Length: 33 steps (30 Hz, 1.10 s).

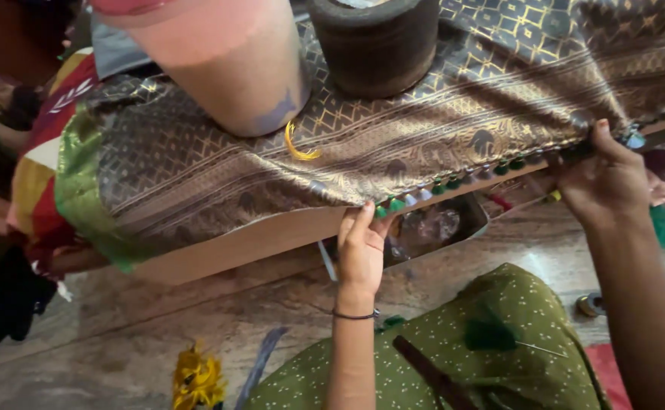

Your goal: The recorder is sewing or attaching small green tassel-like decorations to the edge of a patterned fabric.

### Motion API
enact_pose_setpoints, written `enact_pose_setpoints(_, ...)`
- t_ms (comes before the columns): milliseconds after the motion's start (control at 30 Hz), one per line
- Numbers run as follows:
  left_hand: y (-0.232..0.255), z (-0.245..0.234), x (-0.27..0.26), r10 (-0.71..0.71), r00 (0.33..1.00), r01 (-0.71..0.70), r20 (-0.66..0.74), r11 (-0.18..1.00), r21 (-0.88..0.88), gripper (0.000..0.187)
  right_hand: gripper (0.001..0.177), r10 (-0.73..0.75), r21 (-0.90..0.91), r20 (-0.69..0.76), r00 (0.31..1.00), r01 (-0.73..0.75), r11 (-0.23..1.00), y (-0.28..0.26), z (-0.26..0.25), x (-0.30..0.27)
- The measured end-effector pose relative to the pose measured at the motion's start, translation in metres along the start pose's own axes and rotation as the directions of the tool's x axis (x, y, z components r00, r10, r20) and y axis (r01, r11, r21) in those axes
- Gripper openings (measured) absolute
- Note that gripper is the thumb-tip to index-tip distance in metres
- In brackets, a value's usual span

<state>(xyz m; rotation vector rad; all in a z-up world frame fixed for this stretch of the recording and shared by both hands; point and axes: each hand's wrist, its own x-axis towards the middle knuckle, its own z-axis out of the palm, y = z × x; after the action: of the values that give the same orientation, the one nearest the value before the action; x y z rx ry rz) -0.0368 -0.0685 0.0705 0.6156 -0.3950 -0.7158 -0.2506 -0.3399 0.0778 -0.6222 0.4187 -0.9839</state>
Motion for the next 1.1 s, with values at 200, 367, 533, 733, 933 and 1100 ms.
enact_pose_setpoints(200,0.015,0.004,0.001,-0.127,0.989,0.115,0.079,0.984,0.138,0.023,0.019,-0.02,0.06,0.141,0.99,0.011,0.998,-0.013,0.021,-0.012)
enact_pose_setpoints(367,0.004,-0.007,-0.003,-0.035,0.999,0.031,0.008,0.952,0.304,0.014,0.019,-0.021,0.011,0.141,0.99,0.019,1.0,-0.02,0.022,-0.01)
enact_pose_setpoints(533,-0.021,-0.005,-0.013,0.105,0.993,-0.08,-0.063,0.947,0.31,0.012,0.023,0.003,-0.016,0.124,0.992,-0.001,1.0,-0.025,0.038,-0.015)
enact_pose_setpoints(733,-0.032,-0.012,-0.004,0.176,0.981,-0.161,-0.077,0.973,0.167,0.008,0.021,-0.005,-0.048,0.062,0.998,0.008,0.999,-0.027,0.042,-0.013)
enact_pose_setpoints(933,-0.018,0.016,-0.003,-0.01,0.999,0.006,-0.044,0.996,-0.09,0.004,0.02,0.037,-0.05,0.05,0.998,-0.034,0.998,-0.024,0.038,-0.016)
enact_pose_setpoints(1100,-0.028,-0.005,0.003,0.031,0.992,-0.021,-0.122,0.996,0.083,0.009,0.023,0.054,-0.024,0.056,0.997,-0.053,0.998,-0.023,0.033,-0.012)
